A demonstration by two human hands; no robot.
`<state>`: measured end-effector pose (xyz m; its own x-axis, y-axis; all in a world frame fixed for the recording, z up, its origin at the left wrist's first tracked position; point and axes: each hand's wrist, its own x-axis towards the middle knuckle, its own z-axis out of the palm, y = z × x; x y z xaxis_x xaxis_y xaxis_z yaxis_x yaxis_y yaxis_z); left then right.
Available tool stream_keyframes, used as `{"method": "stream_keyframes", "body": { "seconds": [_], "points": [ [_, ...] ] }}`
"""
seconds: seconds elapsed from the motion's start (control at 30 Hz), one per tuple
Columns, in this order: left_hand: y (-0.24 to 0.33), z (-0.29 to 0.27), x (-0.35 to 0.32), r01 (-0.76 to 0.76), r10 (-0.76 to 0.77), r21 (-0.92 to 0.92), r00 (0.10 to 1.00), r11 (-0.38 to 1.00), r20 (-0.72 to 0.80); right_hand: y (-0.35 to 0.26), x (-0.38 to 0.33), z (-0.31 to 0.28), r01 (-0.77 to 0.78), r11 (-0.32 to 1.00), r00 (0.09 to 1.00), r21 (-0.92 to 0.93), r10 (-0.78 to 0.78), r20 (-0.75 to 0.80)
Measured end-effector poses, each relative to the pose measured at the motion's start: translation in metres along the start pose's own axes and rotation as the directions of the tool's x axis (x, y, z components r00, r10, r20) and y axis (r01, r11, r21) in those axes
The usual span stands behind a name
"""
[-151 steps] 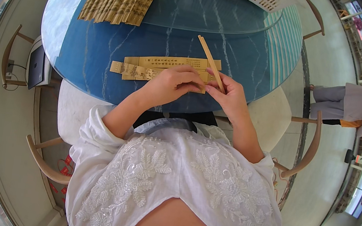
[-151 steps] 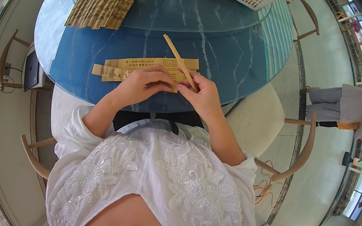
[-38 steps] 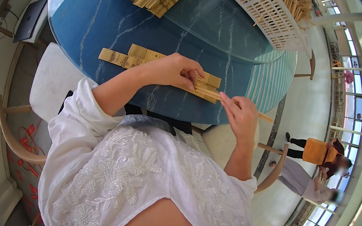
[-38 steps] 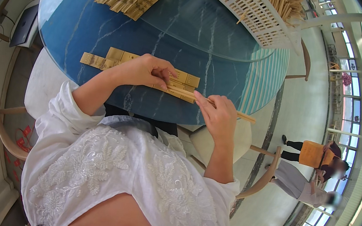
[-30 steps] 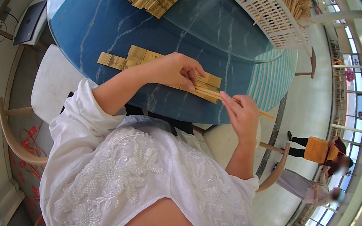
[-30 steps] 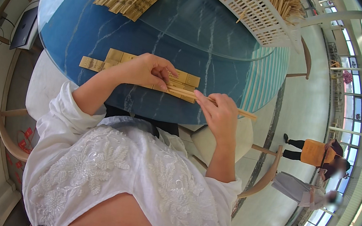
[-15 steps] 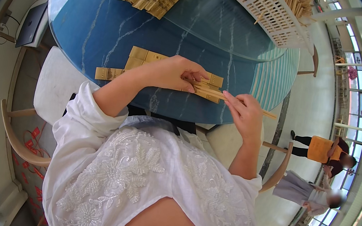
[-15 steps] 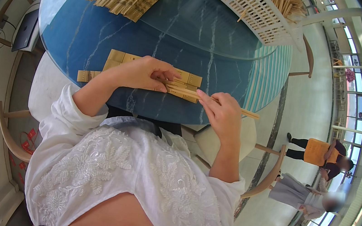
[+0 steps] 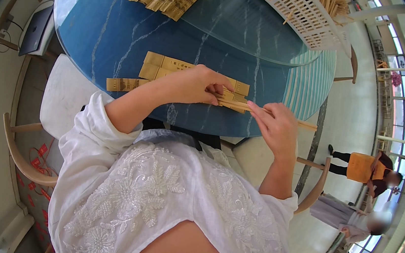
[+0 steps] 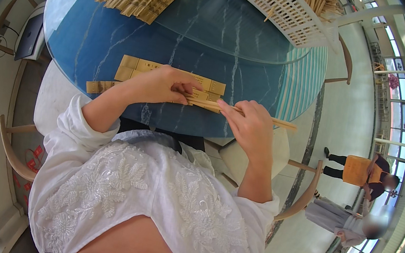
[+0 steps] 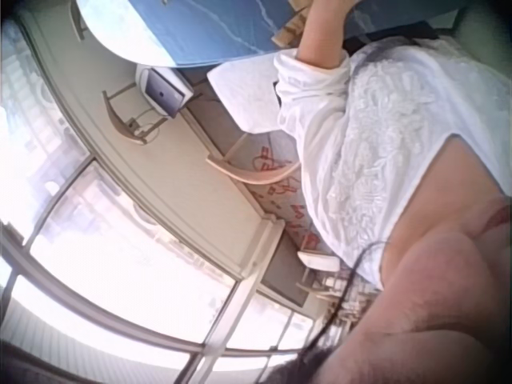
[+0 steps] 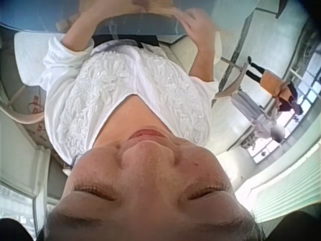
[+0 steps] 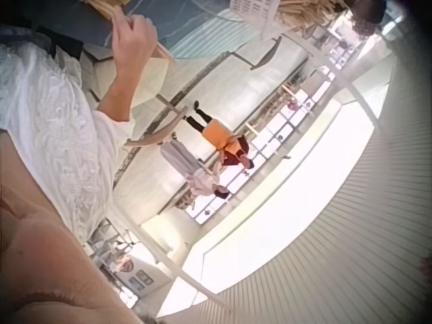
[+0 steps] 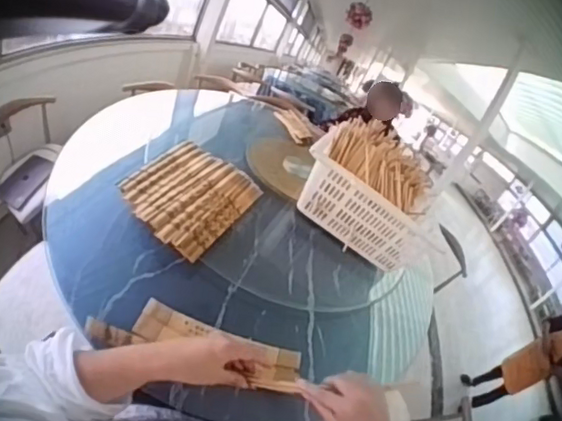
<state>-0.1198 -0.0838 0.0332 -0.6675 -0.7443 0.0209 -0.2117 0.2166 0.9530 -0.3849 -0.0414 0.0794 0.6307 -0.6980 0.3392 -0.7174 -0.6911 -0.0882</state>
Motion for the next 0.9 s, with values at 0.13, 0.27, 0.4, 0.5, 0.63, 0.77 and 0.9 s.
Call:
{"method": "stream_keyframes", "body": {
  "seconds": [0.13,0.27,0.4,0.5,0.63,0.77,0.9],
  "points": [
    [-0.004,0.005,0.001,-0.051,0.049,-0.12,0.999,0.992,-0.014,0.0,-0.004,0.019,0.004,0.996,0.999,0.092,-0.001,-0.033],
    [0.0,0.006,0.003,-0.038,0.042,0.05,0.997,0.998,-0.065,-0.005,0.0,0.027,-0.026,0.995,0.997,0.095,0.033,-0.074],
    [0.011,-0.017,-0.01,0.106,-0.103,0.316,0.994,0.943,-0.029,-0.003,-0.003,0.025,-0.061,0.994,0.992,0.091,0.07,-0.106],
    [0.01,-0.022,-0.012,0.185,-0.197,0.219,0.98,0.958,0.037,0.0,-0.004,0.024,-0.058,0.994,0.99,0.095,0.07,-0.122],
    [0.009,-0.017,-0.01,0.214,-0.223,0.159,0.974,0.964,0.044,-0.005,0.003,0.02,-0.037,0.997,0.993,0.064,0.044,-0.109],
    [0.01,-0.013,-0.006,0.229,-0.232,0.052,0.97,0.972,0.067,-0.009,0.01,0.025,0.004,1.0,0.997,0.025,-0.002,-0.079],
    [0.003,-0.018,-0.009,0.245,-0.244,-0.021,0.968,0.969,0.056,-0.005,0.012,0.017,-0.074,0.997,0.986,-0.013,0.071,-0.153]
  ]
}}
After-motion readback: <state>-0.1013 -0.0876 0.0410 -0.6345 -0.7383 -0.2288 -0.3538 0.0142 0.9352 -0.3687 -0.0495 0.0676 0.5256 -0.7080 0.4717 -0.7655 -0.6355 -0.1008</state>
